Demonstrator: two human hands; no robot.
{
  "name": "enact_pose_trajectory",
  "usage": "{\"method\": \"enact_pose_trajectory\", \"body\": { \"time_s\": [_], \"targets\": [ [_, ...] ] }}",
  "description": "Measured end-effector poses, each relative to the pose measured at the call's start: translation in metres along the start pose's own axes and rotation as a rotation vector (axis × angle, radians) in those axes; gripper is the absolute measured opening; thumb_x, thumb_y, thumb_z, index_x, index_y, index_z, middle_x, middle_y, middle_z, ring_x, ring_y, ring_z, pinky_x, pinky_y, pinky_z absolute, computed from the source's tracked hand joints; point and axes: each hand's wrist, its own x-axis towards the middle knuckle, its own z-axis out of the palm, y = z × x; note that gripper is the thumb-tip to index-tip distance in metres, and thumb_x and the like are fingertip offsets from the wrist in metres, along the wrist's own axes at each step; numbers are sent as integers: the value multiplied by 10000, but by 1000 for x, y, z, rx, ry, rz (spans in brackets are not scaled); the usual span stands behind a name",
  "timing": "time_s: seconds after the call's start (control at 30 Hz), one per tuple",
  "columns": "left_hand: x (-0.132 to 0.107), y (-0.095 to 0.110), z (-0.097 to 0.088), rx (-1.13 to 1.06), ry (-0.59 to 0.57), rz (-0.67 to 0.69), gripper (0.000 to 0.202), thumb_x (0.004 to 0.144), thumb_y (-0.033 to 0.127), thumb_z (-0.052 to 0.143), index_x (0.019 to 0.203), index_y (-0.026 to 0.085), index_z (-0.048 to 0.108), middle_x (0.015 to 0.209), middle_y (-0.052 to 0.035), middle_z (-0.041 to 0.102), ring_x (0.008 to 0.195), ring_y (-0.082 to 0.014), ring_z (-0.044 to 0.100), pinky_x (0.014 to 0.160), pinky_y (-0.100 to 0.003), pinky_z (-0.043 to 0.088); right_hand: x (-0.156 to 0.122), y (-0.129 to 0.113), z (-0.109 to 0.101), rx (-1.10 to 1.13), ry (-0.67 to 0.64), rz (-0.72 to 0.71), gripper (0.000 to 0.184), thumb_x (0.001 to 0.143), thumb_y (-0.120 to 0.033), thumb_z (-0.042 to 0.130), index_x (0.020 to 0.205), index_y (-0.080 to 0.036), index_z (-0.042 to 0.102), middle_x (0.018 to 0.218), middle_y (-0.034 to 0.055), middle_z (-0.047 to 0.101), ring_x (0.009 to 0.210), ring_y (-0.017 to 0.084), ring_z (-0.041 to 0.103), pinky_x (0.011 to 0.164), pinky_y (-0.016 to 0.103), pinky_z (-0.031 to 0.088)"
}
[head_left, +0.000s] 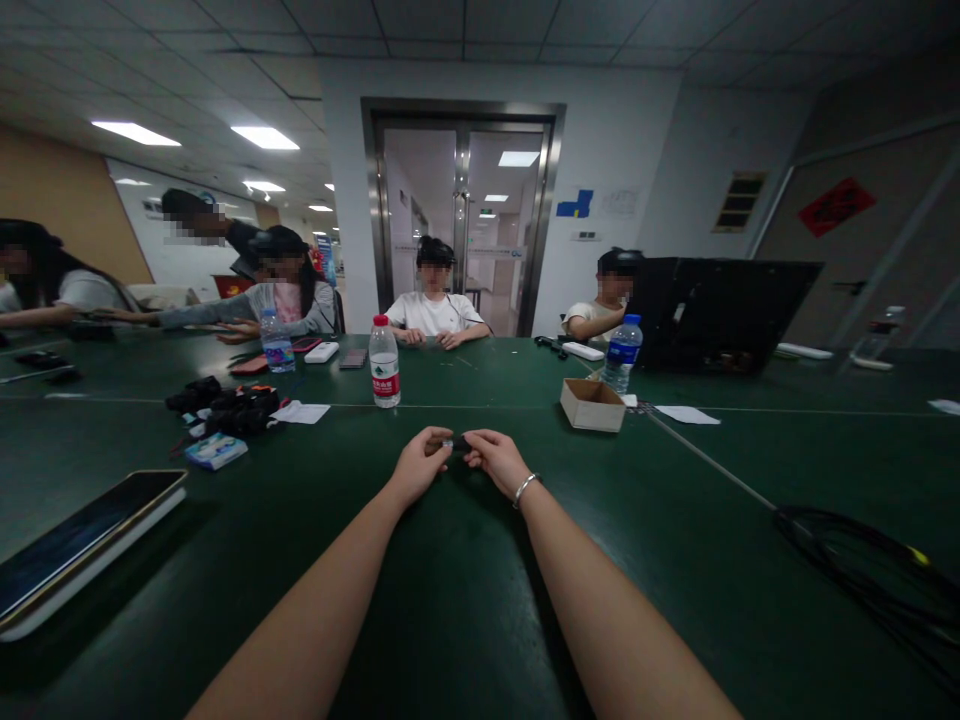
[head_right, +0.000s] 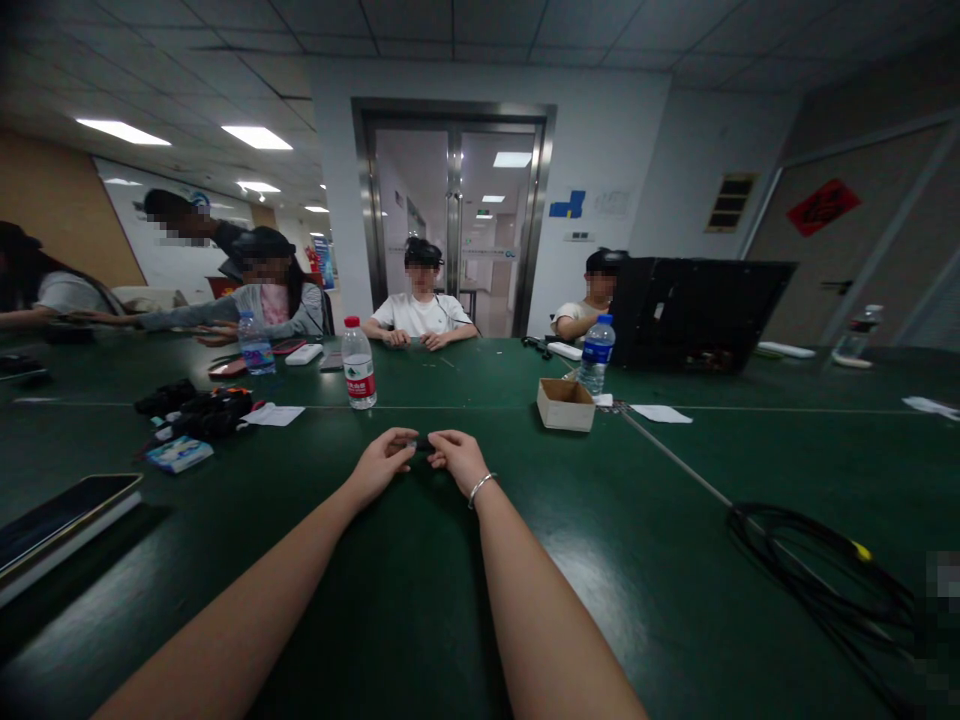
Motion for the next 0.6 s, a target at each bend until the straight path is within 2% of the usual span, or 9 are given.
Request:
{"method": "enact_pose_trajectory", "body": {
  "time_s": [0.13,0.3,0.43,0.53,0.6],
  "targets": [
    [1,1,0,-20,17,-8,276,743,244,593,1007,167,570,981,-82,555,751,-133,558,563,-208,501,-1,0,0,-6,-9,8,180,690,-195,711,805,-83,628,591,36,594,510,97,560,434,160,437],
    [3,-1,2,-24,19,-68,260,817,339,486,979,149,560,739,-27,539,578,-87,521,489,-174,451,-2,-2,0,-6,-22,6,175,687,-196,710,799,-86,633,619,40,603,521,97,565,440,160,442],
    [3,0,4,-31,22,-70,287,782,289,528,1043,170,523,794,-25,532,597,-90,537,483,-173,447,-1,-2,1,20,-10,17,168,681,-190,712,779,-83,627,589,32,595,497,92,557,424,149,428],
    [2,1,4,-20,-3,-61,253,815,306,471,1003,150,534,697,-9,514,543,-80,508,462,-164,422,-1,-2,1,28,-15,20,156,679,-171,709,773,-80,625,601,38,601,497,94,559,424,150,431],
    [2,1,4,-11,-3,-62,261,829,330,445,995,151,537,710,-15,519,540,-81,508,456,-166,420,-1,-2,1,32,-15,21,145,684,-160,703,775,-78,625,610,45,606,501,96,562,426,152,435]
  ]
}}
